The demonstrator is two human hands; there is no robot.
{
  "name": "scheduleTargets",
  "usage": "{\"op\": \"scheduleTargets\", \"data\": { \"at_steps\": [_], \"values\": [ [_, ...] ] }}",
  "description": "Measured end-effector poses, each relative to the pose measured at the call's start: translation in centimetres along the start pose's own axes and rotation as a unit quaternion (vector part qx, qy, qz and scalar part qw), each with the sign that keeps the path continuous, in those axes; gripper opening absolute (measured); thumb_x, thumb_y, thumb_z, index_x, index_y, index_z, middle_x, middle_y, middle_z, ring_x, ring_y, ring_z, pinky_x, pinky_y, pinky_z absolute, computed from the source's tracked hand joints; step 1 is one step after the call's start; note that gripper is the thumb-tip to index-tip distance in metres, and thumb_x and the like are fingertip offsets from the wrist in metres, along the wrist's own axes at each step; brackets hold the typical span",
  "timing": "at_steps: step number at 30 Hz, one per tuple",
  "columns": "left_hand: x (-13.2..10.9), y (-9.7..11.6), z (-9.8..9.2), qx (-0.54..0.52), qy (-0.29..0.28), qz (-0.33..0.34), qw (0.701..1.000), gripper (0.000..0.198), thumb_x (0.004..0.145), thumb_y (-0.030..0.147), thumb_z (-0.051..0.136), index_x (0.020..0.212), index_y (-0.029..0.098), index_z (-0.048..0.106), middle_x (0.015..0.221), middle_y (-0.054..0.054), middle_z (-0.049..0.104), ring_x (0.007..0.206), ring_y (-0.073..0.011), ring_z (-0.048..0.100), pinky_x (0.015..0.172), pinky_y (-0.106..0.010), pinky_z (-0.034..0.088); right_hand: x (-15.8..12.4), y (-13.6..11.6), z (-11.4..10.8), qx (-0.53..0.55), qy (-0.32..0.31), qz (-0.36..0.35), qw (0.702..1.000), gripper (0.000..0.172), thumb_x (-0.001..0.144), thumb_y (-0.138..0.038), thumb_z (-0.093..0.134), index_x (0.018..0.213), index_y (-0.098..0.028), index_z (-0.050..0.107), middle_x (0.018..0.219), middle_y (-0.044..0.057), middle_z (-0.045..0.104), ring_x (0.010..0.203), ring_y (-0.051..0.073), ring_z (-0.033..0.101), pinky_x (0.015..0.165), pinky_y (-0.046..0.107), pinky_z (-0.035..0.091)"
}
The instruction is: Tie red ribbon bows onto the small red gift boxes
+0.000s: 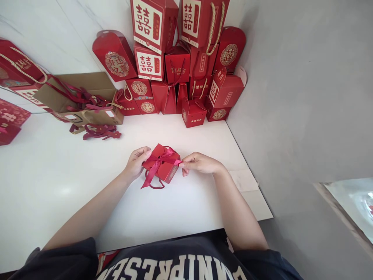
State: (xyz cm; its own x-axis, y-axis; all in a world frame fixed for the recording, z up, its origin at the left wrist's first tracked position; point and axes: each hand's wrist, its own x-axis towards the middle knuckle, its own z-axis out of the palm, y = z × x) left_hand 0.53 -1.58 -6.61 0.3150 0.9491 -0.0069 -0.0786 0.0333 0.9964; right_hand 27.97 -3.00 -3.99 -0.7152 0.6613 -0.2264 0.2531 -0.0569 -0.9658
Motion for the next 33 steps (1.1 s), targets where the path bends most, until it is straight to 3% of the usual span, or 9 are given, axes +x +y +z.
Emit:
{"op": "scheduleTargets", "data": {
  "at_steps": [4, 6, 8, 10, 14, 16, 20, 27, 33],
  "values": [
    [0.0, 0.8, -0.2, 0.024, -0.023, 0.003, 0.999, 0.049, 0.079, 0.045, 0.068, 0.056, 0.017, 0.035, 0.057, 0.004, 0.033, 0.051, -0.0071, 0.029, 0.048, -0.022, 0.025, -1.1, 0.0, -1.3, -0.036, 0.01, 0.037, 0.999, 0.033, 0.084, -0.049, 0.063, 0.077, -0.018, 0.07, 0.084, 0.004, 0.071, 0.082, 0.019, 0.063, 0.08, 0.033, 0.047],
    [0.0, 1.2, -0.2, 0.051, -0.036, 0.006, 0.998, 0.048, 0.08, 0.046, 0.067, 0.056, 0.017, 0.037, 0.057, 0.004, 0.033, 0.052, -0.0075, 0.029, 0.049, -0.022, 0.026, -1.5, -0.6, -1.4, -0.068, 0.138, 0.011, 0.988, 0.029, 0.085, -0.048, 0.063, 0.089, -0.02, 0.07, 0.094, 0.004, 0.07, 0.089, 0.021, 0.063, 0.085, 0.035, 0.046],
    [-0.2, 1.5, -0.1, 0.083, -0.049, 0.013, 0.995, 0.046, 0.082, 0.047, 0.064, 0.058, 0.017, 0.038, 0.057, 0.004, 0.033, 0.052, -0.0078, 0.029, 0.049, -0.023, 0.026, -1.1, -1.5, -0.6, -0.096, 0.316, -0.072, 0.941, 0.024, 0.089, -0.045, 0.059, 0.093, -0.023, 0.068, 0.104, 0.005, 0.067, 0.101, 0.023, 0.061, 0.093, 0.039, 0.044],
    [-0.4, 1.7, 0.0, 0.115, -0.056, 0.026, 0.991, 0.045, 0.084, 0.047, 0.062, 0.059, 0.017, 0.039, 0.057, 0.004, 0.034, 0.053, -0.0081, 0.03, 0.05, -0.023, 0.026, -0.1, -2.4, 1.2, -0.125, 0.404, -0.16, 0.892, 0.019, 0.091, -0.04, 0.058, 0.089, -0.025, 0.068, 0.113, 0.007, 0.063, 0.112, 0.024, 0.057, 0.101, 0.042, 0.04],
    [-0.7, 2.2, 0.3, 0.183, -0.063, 0.06, 0.979, 0.041, 0.086, 0.043, 0.06, 0.06, 0.017, 0.044, 0.058, 0.004, 0.039, 0.055, -0.0091, 0.034, 0.053, -0.024, 0.029, 2.3, -3.5, 5.0, -0.199, 0.306, -0.198, 0.91, 0.007, 0.085, -0.033, 0.067, 0.09, -0.029, 0.07, 0.124, 0.005, 0.059, 0.121, 0.028, 0.051, 0.106, 0.048, 0.036],
    [-0.8, 2.5, 0.4, 0.208, -0.066, 0.074, 0.973, 0.039, 0.087, 0.042, 0.059, 0.06, 0.017, 0.046, 0.057, 0.003, 0.04, 0.055, -0.0095, 0.036, 0.053, -0.024, 0.03, 2.9, -3.4, 5.9, -0.22, 0.294, -0.189, 0.911, 0.006, 0.084, -0.03, 0.068, 0.09, -0.029, 0.069, 0.124, 0.004, 0.06, 0.12, 0.028, 0.052, 0.105, 0.049, 0.037],
    [-0.8, 2.7, 0.3, 0.218, -0.067, 0.083, 0.97, 0.037, 0.087, 0.039, 0.059, 0.06, 0.017, 0.046, 0.057, 0.003, 0.041, 0.055, -0.0095, 0.036, 0.053, -0.024, 0.03, 3.1, -2.8, 5.9, -0.202, 0.311, -0.174, 0.912, 0.002, 0.084, -0.029, 0.068, 0.084, -0.027, 0.068, 0.122, 0.004, 0.062, 0.116, 0.026, 0.054, 0.101, 0.047, 0.041],
    [-0.9, 2.6, 0.3, 0.208, -0.072, 0.082, 0.972, 0.036, 0.086, 0.036, 0.061, 0.06, 0.016, 0.046, 0.058, 0.003, 0.042, 0.056, -0.0094, 0.037, 0.055, -0.024, 0.03, 2.6, -2.9, 5.3, -0.213, 0.277, -0.178, 0.92, 0.003, 0.086, -0.026, 0.065, 0.085, -0.027, 0.067, 0.127, 0.005, 0.058, 0.123, 0.027, 0.05, 0.104, 0.048, 0.039],
    [-0.7, 1.2, 0.4, 0.089, -0.066, 0.026, 0.994, 0.041, 0.084, 0.041, 0.064, 0.059, 0.017, 0.042, 0.058, 0.004, 0.04, 0.053, -0.0082, 0.033, 0.052, -0.023, 0.028, 2.6, -2.7, 5.2, -0.212, 0.275, -0.185, 0.919, 0.005, 0.087, -0.024, 0.062, 0.084, -0.025, 0.067, 0.128, 0.005, 0.057, 0.126, 0.026, 0.047, 0.105, 0.046, 0.04]
  ]
}}
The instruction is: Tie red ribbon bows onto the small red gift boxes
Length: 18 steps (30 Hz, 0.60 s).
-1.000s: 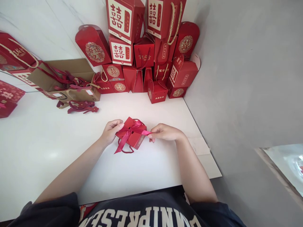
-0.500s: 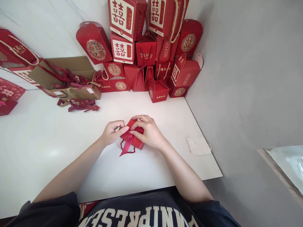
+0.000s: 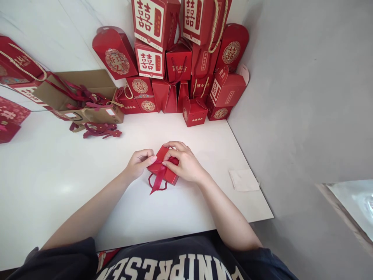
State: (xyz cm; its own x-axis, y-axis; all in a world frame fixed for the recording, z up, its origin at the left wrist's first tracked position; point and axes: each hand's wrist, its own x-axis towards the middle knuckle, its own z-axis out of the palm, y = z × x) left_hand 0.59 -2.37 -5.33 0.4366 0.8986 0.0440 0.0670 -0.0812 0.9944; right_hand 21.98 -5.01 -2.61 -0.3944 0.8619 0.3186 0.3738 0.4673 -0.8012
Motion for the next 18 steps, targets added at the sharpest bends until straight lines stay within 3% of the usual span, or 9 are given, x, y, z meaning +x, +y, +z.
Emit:
{"op": "scheduleTargets", "data": {
  "at_steps": [4, 8, 11, 15, 16, 18],
  "values": [
    [0.1, -0.7, 0.0, -0.076, -0.018, -0.03, 0.996, 0.043, 0.083, 0.047, 0.063, 0.06, 0.017, 0.043, 0.056, 0.004, 0.04, 0.05, -0.0078, 0.033, 0.05, -0.023, 0.027, 0.0, 0.3, -0.1, 0.001, -0.005, -0.003, 1.0, 0.005, 0.087, -0.024, 0.062, 0.084, -0.024, 0.067, 0.129, 0.005, 0.057, 0.126, 0.025, 0.049, 0.105, 0.046, 0.041],
    [0.2, -0.1, -0.2, -0.056, -0.032, -0.024, 0.998, 0.045, 0.083, 0.046, 0.064, 0.057, 0.015, 0.044, 0.055, 0.004, 0.04, 0.052, -0.008, 0.034, 0.052, -0.023, 0.027, -0.6, 0.5, -1.4, 0.026, -0.003, -0.003, 1.0, 0.014, 0.093, -0.028, 0.055, 0.1, -0.025, 0.067, 0.134, 0.008, 0.054, 0.128, 0.024, 0.048, 0.105, 0.044, 0.042],
    [0.2, 0.7, -0.3, -0.016, -0.036, -0.009, 0.999, 0.047, 0.086, 0.045, 0.061, 0.055, 0.015, 0.043, 0.054, 0.004, 0.038, 0.052, -0.0079, 0.033, 0.052, -0.024, 0.026, -1.2, 0.3, -2.6, 0.008, -0.004, -0.04, 0.999, 0.021, 0.093, -0.03, 0.054, 0.112, -0.024, 0.062, 0.139, 0.01, 0.05, 0.135, 0.025, 0.04, 0.109, 0.047, 0.039],
    [0.1, 1.3, -0.2, 0.041, -0.019, -0.013, 0.999, 0.042, 0.082, 0.042, 0.067, 0.058, 0.015, 0.045, 0.053, 0.005, 0.039, 0.052, -0.0072, 0.033, 0.051, -0.023, 0.026, -1.7, -0.6, -1.8, -0.083, -0.069, -0.124, 0.986, 0.051, 0.076, -0.046, 0.074, 0.118, -0.021, 0.061, 0.144, 0.013, 0.046, 0.141, 0.031, 0.031, 0.117, 0.054, 0.024],
    [0.1, 1.4, -0.1, 0.045, -0.012, -0.017, 0.999, 0.04, 0.081, 0.041, 0.068, 0.06, 0.016, 0.046, 0.053, 0.005, 0.039, 0.051, -0.007, 0.033, 0.05, -0.022, 0.026, -1.7, -0.8, -1.3, -0.106, -0.079, -0.137, 0.982, 0.05, 0.077, -0.046, 0.074, 0.118, -0.022, 0.062, 0.144, 0.013, 0.046, 0.142, 0.031, 0.031, 0.118, 0.055, 0.021],
    [0.2, 1.5, -0.1, 0.027, 0.001, -0.024, 0.999, 0.037, 0.08, 0.04, 0.069, 0.064, 0.016, 0.046, 0.054, 0.006, 0.041, 0.05, -0.0067, 0.034, 0.049, -0.021, 0.026, -1.8, -1.3, -0.5, -0.126, -0.083, -0.158, 0.976, 0.029, 0.084, -0.036, 0.068, 0.111, -0.024, 0.067, 0.145, 0.01, 0.047, 0.142, 0.029, 0.032, 0.118, 0.055, 0.019]
  ]
}}
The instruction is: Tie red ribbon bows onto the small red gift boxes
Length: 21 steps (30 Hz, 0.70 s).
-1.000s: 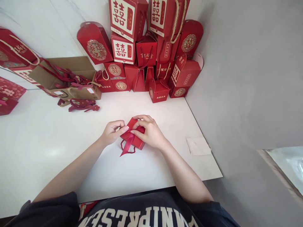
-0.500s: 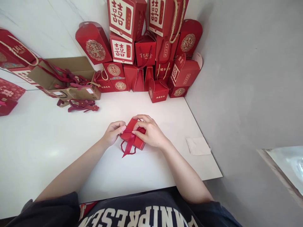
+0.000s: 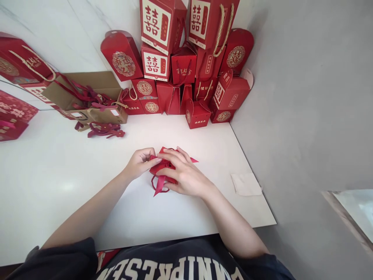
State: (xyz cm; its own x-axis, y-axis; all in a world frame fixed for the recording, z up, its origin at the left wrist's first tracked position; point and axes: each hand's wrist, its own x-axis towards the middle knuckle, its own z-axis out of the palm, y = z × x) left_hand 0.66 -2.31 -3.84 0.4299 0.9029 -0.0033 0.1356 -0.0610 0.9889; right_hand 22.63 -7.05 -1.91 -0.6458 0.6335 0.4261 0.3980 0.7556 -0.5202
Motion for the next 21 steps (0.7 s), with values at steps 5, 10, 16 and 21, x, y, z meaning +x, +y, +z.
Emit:
{"op": "scheduleTargets", "data": {
  "at_steps": [5, 10, 16, 21],
  "values": [
    [0.2, 0.4, -0.3, -0.046, 0.021, -0.013, 0.999, 0.038, 0.081, 0.041, 0.067, 0.065, 0.017, 0.042, 0.054, 0.007, 0.039, 0.048, -0.0061, 0.032, 0.048, -0.02, 0.026, -0.1, -0.2, -1.0, 0.131, -0.002, -0.022, 0.991, 0.012, 0.085, -0.034, 0.068, 0.082, -0.025, 0.076, 0.15, 0.003, 0.043, 0.143, 0.029, 0.031, 0.118, 0.051, 0.023],
    [-0.1, 0.8, -0.1, 0.043, 0.069, -0.008, 0.997, 0.044, 0.078, 0.042, 0.071, 0.06, 0.017, 0.039, 0.057, 0.006, 0.038, 0.053, -0.0069, 0.034, 0.051, -0.02, 0.029, -0.6, 1.2, -2.4, 0.293, 0.106, 0.052, 0.949, 0.032, 0.091, -0.05, 0.055, 0.086, -0.025, 0.073, 0.139, 0.006, 0.054, 0.133, 0.029, 0.045, 0.113, 0.05, 0.033],
    [-0.3, 1.1, 0.1, 0.081, 0.038, -0.053, 0.995, 0.043, 0.073, 0.044, 0.074, 0.061, 0.016, 0.045, 0.061, 0.005, 0.041, 0.057, -0.0082, 0.041, 0.054, -0.021, 0.035, -0.5, 3.3, -0.3, 0.239, 0.166, 0.304, 0.907, 0.032, 0.095, -0.046, 0.048, 0.118, -0.025, 0.056, 0.124, 0.007, 0.061, 0.117, 0.022, 0.057, 0.103, 0.042, 0.041],
    [-0.2, 1.3, 0.0, 0.085, 0.04, -0.053, 0.994, 0.04, 0.075, 0.045, 0.071, 0.062, 0.015, 0.048, 0.061, 0.004, 0.042, 0.056, -0.008, 0.039, 0.053, -0.021, 0.033, -0.5, 4.0, 0.0, 0.303, 0.115, 0.323, 0.889, 0.031, 0.092, -0.044, 0.055, 0.117, -0.025, 0.053, 0.077, -0.002, 0.061, 0.07, 0.014, 0.059, 0.076, 0.032, 0.049]
  ]
}}
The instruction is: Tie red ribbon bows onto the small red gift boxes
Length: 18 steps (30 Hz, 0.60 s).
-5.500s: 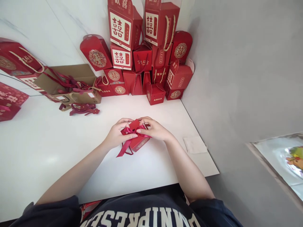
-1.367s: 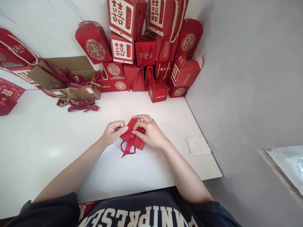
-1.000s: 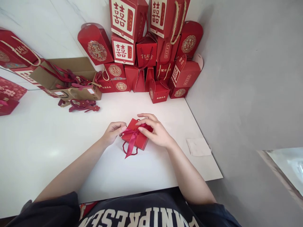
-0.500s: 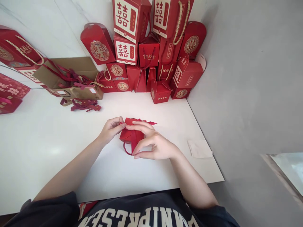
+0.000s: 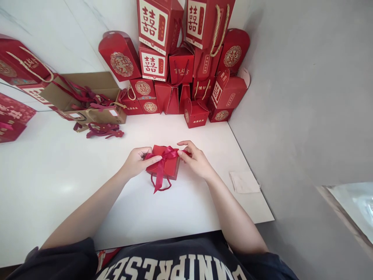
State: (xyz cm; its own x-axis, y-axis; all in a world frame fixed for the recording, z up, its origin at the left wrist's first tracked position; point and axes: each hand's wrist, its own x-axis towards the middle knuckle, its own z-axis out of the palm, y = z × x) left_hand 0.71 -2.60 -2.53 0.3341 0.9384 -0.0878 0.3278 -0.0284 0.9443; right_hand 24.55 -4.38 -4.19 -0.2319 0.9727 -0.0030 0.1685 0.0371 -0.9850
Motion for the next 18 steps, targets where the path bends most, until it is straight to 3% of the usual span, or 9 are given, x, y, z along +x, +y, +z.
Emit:
{"op": "scheduleTargets", "data": {
  "at_steps": [5, 11, 15, 18],
  "values": [
    [0.2, -0.4, -0.2, 0.003, 0.013, -0.006, 1.0, 0.046, 0.072, 0.044, 0.074, 0.058, 0.017, 0.04, 0.059, 0.005, 0.036, 0.055, -0.0077, 0.037, 0.052, -0.02, 0.031, -0.8, -1.1, -1.4, 0.151, -0.143, 0.011, 0.978, 0.023, 0.087, -0.035, 0.066, 0.095, -0.022, 0.048, 0.064, -0.004, 0.066, 0.056, 0.012, 0.06, 0.06, 0.027, 0.05],
    [-0.1, 0.2, -0.1, 0.085, 0.033, 0.006, 0.996, 0.047, 0.077, 0.051, 0.066, 0.059, 0.019, 0.037, 0.056, 0.006, 0.036, 0.052, -0.0089, 0.035, 0.05, -0.022, 0.028, -1.2, -1.3, -1.1, 0.153, -0.337, 0.099, 0.924, 0.027, 0.084, -0.036, 0.069, 0.086, -0.019, 0.048, 0.071, 0.002, 0.072, 0.06, 0.015, 0.069, 0.06, 0.029, 0.056],
    [-1.1, 1.8, 0.4, 0.288, 0.108, 0.03, 0.951, 0.051, 0.079, 0.059, 0.059, 0.059, 0.02, 0.036, 0.051, 0.005, 0.043, 0.048, -0.0109, 0.035, 0.051, -0.025, 0.027, -1.2, -1.2, -0.6, 0.141, -0.361, 0.107, 0.916, 0.027, 0.084, -0.037, 0.069, 0.088, -0.018, 0.049, 0.075, 0.003, 0.073, 0.062, 0.014, 0.069, 0.064, 0.03, 0.056],
    [-1.6, 2.6, 0.8, 0.349, 0.12, 0.038, 0.929, 0.05, 0.074, 0.066, 0.062, 0.062, 0.02, 0.046, 0.059, 0.001, 0.059, 0.051, -0.0143, 0.048, 0.054, -0.026, 0.031, -1.3, -1.4, -1.0, 0.1, -0.382, 0.109, 0.912, 0.026, 0.085, -0.039, 0.067, 0.09, -0.017, 0.053, 0.08, 0.005, 0.073, 0.066, 0.015, 0.069, 0.067, 0.03, 0.056]
  ]
}}
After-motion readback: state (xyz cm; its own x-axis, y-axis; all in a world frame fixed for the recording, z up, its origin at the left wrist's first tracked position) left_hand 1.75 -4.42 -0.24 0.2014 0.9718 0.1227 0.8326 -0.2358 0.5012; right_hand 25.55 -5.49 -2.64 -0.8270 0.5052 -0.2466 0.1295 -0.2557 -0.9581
